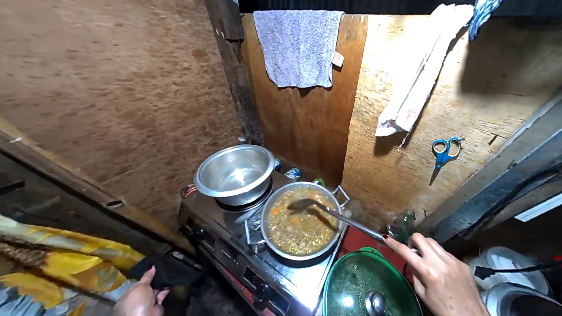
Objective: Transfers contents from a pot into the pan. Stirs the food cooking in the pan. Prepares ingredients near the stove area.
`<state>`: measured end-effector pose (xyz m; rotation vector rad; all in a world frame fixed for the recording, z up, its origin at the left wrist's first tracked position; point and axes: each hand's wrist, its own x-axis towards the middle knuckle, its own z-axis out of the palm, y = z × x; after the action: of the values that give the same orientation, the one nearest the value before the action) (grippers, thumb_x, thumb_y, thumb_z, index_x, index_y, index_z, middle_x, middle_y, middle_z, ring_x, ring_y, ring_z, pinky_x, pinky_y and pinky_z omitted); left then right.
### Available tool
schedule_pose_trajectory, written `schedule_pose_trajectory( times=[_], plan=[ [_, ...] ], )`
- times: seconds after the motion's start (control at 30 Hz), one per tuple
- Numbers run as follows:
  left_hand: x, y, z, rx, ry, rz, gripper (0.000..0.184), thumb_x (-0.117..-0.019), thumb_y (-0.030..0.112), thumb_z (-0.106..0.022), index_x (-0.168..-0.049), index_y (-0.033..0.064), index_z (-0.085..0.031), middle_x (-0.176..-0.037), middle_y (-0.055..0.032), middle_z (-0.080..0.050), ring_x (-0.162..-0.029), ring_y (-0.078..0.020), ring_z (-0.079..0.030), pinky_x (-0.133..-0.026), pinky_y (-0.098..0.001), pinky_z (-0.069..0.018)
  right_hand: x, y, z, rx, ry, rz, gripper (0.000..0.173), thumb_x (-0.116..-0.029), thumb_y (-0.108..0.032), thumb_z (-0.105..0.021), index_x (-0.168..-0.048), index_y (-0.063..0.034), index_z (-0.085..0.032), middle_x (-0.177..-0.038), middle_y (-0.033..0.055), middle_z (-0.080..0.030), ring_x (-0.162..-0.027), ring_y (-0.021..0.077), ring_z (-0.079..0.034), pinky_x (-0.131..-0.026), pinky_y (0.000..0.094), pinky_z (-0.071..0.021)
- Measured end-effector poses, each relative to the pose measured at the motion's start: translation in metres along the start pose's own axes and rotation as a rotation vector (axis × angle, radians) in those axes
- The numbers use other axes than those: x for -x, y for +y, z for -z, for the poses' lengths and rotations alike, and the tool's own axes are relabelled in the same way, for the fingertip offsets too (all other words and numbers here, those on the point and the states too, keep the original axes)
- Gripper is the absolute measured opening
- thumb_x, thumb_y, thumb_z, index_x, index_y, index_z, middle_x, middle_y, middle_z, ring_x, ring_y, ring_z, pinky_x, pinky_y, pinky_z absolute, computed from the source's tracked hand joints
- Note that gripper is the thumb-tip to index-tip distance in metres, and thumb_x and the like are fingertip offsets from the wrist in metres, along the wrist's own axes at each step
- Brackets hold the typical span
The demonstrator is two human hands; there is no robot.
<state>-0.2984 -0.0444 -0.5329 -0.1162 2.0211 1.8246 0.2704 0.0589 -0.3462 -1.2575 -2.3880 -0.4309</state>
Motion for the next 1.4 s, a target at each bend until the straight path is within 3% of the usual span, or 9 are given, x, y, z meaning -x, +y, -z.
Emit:
schedule_pose_trajectory(
  times=[0.1, 0.5, 0.6, 0.83, 1.03, 1.1, 1.17, 1.23, 1.4],
  plan=[
    [-0.012, -0.003, -0.003, -0.03, -0.011, -0.005, 0.029, -0.1045, 0.036, -0.056, -0.117, 0.0107, -0.057, -0.086, -0.002, -0.056, -0.06, -0.0096, -0.049, -0.051, -0.0281, -0.0428, 0.007, -0.007, 0.008, -0.094, -0.001, -0.098, 0.053, -0.0855, -0.003, -0.058, -0.128, -0.0297, -0.074, -0.096, 0.0101, -0.067, -0.079, 0.0286, -0.068, -0.054, 0.0413, -0.0541],
    [-0.006, 0.004, -0.001, -0.035, 0.005, -0.006, 0.03, -0.1053, 0.037, -0.054, -0.12, 0.0111, -0.056, -0.09, -0.0037, -0.057, -0.061, -0.0107, -0.05, -0.051, -0.0287, -0.0422, 0.028, 0.0, -0.078, -0.095, 0.028, -0.267, 0.056, -0.0817, 0.0, -0.063, -0.125, -0.0328, -0.075, -0.096, 0.0101, -0.067, -0.077, 0.0285, -0.069, -0.053, 0.043, -0.0555],
    [0.003, 0.01, -0.003, -0.019, 0.004, -0.018, 0.034, -0.1047, 0.037, -0.056, -0.124, 0.0094, -0.057, -0.095, -0.0058, -0.058, -0.068, -0.0123, -0.052, -0.056, -0.0314, -0.0449, 0.023, -0.004, -0.098, -0.119, -0.06, -0.314, 0.058, -0.0833, 0.002, -0.068, -0.128, -0.0341, -0.073, -0.102, 0.0137, -0.068, -0.084, 0.0313, -0.07, -0.059, 0.0457, -0.0582],
    [0.02, 0.03, -0.003, 0.054, -0.053, -0.126, 0.018, -0.1046, 0.032, -0.058, -0.105, 0.0132, -0.059, -0.074, 0.0025, -0.055, -0.048, -0.0044, -0.043, -0.04, -0.021, -0.0349, 0.011, -0.01, -0.099, -0.191, -0.398, -0.358, 0.058, -0.0938, -0.003, -0.061, -0.139, -0.0393, -0.064, -0.116, 0.016, -0.068, -0.099, 0.0339, -0.07, -0.077, 0.0494, -0.0594],
    [0.034, 0.044, 0.0, 0.053, -0.096, -0.189, 0.018, -0.1035, 0.032, -0.06, -0.106, 0.0138, -0.061, -0.081, 0.0026, -0.06, -0.054, -0.0039, -0.05, -0.045, -0.0212, -0.04, 0.021, -0.007, -0.099, -0.229, -0.527, -0.373, 0.061, -0.0972, -0.005, -0.057, -0.149, -0.0369, -0.055, -0.122, 0.0165, -0.067, -0.104, 0.0346, -0.069, -0.088, 0.0504, -0.0571],
    [0.038, 0.051, 0.001, 0.074, -0.14, -0.23, 0.018, -0.1034, 0.029, -0.06, -0.11, 0.0129, -0.062, -0.087, 0.0028, -0.064, -0.062, -0.0033, -0.057, -0.051, -0.0213, -0.0458, 0.024, -0.005, -0.098, -0.236, -0.547, -0.379, 0.06, -0.0977, -0.006, -0.058, -0.151, -0.0341, -0.053, -0.127, 0.0161, -0.065, -0.109, 0.0344, -0.068, -0.091, 0.0502, -0.0564],
    [0.044, 0.057, 0.003, 0.115, -0.213, -0.273, 0.022, -0.1043, 0.027, -0.058, -0.119, 0.0105, -0.062, -0.102, 0.0019, -0.068, -0.082, -0.0042, -0.065, -0.069, -0.0258, -0.0548, 0.029, -0.003, -0.094, -0.24, -0.527, -0.378, 0.057, -0.098, -0.007, -0.059, -0.15, -0.0304, -0.055, -0.129, 0.015, -0.065, -0.112, 0.0336, -0.067, -0.093, 0.0491, -0.0563],
    [0.051, 0.066, 0.003, 0.169, -0.306, -0.333, 0.023, -0.1058, 0.024, -0.054, -0.122, 0.0085, -0.061, -0.108, 0.0014, -0.069, -0.094, -0.0054, -0.067, -0.082, -0.0289, -0.0572, 0.039, -0.002, -0.089, -0.249, -0.417, -0.367, 0.052, -0.0967, -0.008, -0.062, -0.145, -0.0267, -0.06, -0.126, 0.0142, -0.066, -0.112, 0.0326, -0.067, -0.092, 0.048, -0.057],
    [0.108, 0.113, 0.01, 0.082, -0.732, -0.491, 0.033, -0.1096, 0.019, -0.038, -0.131, 0.0056, -0.058, -0.113, 0.0014, -0.073, -0.105, -0.0064, -0.069, -0.097, -0.0318, -0.0576, 0.081, -0.016, -0.048, -0.367, -0.076, -0.282, 0.036, -0.0951, -0.016, -0.066, -0.13, -0.0213, -0.072, -0.114, 0.0101, -0.071, -0.102, 0.0308, -0.07, -0.082, 0.0475, -0.0604]
  ],
)
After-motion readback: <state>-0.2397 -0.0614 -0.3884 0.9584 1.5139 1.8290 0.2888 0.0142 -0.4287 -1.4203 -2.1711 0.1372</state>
